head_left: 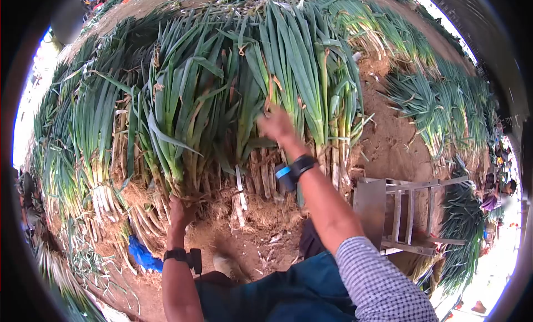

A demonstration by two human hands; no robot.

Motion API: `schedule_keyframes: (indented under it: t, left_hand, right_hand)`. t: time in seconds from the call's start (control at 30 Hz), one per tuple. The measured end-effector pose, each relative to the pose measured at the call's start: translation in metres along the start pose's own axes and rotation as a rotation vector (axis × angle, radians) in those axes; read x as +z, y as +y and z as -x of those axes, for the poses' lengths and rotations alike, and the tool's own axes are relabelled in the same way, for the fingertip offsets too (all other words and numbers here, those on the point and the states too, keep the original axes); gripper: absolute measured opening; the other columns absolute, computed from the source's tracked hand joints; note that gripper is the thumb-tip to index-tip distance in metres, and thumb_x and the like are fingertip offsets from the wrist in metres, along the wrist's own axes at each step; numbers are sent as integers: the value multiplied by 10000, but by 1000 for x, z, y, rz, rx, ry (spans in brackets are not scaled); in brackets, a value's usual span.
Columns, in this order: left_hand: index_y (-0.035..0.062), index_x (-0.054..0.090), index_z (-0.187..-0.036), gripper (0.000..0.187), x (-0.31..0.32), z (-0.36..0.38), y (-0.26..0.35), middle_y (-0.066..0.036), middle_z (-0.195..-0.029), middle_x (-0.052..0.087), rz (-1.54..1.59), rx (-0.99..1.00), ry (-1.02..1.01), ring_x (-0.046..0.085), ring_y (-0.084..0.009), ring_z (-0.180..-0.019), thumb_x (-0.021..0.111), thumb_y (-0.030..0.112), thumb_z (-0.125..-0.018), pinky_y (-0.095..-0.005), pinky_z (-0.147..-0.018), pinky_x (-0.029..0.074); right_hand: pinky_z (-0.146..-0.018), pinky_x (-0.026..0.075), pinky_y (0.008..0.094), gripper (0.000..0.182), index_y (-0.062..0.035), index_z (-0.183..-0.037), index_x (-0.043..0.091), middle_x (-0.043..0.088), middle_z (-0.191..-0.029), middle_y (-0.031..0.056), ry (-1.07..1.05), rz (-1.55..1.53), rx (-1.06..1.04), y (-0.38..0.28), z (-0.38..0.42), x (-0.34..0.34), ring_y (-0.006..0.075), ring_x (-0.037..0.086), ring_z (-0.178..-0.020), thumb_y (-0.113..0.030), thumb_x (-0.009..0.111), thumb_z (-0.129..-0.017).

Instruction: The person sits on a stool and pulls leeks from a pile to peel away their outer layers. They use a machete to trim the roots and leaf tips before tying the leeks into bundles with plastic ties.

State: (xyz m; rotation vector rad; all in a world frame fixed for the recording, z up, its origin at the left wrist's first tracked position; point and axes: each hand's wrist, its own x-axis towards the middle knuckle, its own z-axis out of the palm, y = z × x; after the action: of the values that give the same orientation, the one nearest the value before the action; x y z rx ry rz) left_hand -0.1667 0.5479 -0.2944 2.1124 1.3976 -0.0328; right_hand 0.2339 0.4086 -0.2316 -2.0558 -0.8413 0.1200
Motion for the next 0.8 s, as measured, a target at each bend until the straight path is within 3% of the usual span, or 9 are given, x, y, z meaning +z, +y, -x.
schedule_keyframes:
  t: [0.03,0.07,0.13,0.23,0.37,0.47,0.5,0.6,0.8]
  left_hand:
    - [-74,336,-1212,803,-6,7,15,-335,-1188,530,-46,-31,3,574,-471,-1088,811,324,-702,-484,-896,512]
    - [-66,319,-1220,808,-11,15,24,-346,-1192,516,-94,-55,5,566,-491,-1085,794,360,-725,-499,-900,510]
    - [-78,330,-1212,798,-5,16,31,-366,-1193,516,-120,-62,20,568,-501,-1082,775,389,-742,-503,-894,511]
    - [-82,320,-1236,749,8,14,31,-434,-1204,478,-108,-6,26,570,-531,-1061,732,343,-776,-511,-891,511]
    - [-98,290,-1402,863,22,49,78,-316,-1326,459,-140,-222,116,534,-458,-1173,693,356,-789,-499,-964,464]
    - [-49,290,-1440,842,25,50,79,-297,-1336,462,-150,89,107,473,-441,-1247,679,350,-809,-474,-1035,411]
    - [-6,183,-1477,802,-7,87,138,-257,-1506,307,-281,-22,-14,458,-437,-1274,631,274,-874,-458,-1010,469]
    - [16,296,-1473,703,-13,122,189,-222,-1530,308,-185,186,44,433,-374,-1323,616,266,-899,-455,-1019,462]
    - [7,540,-1299,506,-80,233,256,-220,-1326,561,95,659,133,568,-360,-1194,653,297,-900,-428,-959,484]
  right_hand:
    - [-809,529,404,397,76,-1007,610,660,-942,226,-66,149,110,-17,-8,-53,336,662,-924,-260,661,-803]
    - [-703,548,395,232,42,-917,608,662,-846,168,189,26,46,19,-24,-67,285,667,-766,-171,647,-833]
    - [-588,571,375,171,0,-1003,646,695,-862,150,374,-823,291,-9,-10,-152,259,693,-687,-117,659,-879]
    - [-524,552,336,130,-16,-989,639,685,-821,128,663,-1018,231,-15,15,-227,210,672,-614,-97,655,-888]
    - [-513,544,331,106,-15,-975,633,682,-784,115,840,-1054,-8,-39,57,-293,208,655,-586,-90,639,-900]
    - [-512,541,327,111,-15,-977,633,681,-767,116,899,-998,-153,-70,85,-331,197,645,-574,-95,639,-900]
    - [-513,540,326,115,-13,-981,634,682,-768,118,899,-993,-196,-81,96,-341,195,643,-571,-93,641,-899]
    - [-522,539,318,114,-12,-985,641,684,-772,119,893,-1026,-279,-103,120,-358,187,636,-565,-84,642,-896]
    - [-571,545,306,86,-13,-959,658,686,-778,103,799,-1106,-334,-148,166,-372,179,650,-613,-70,645,-895]
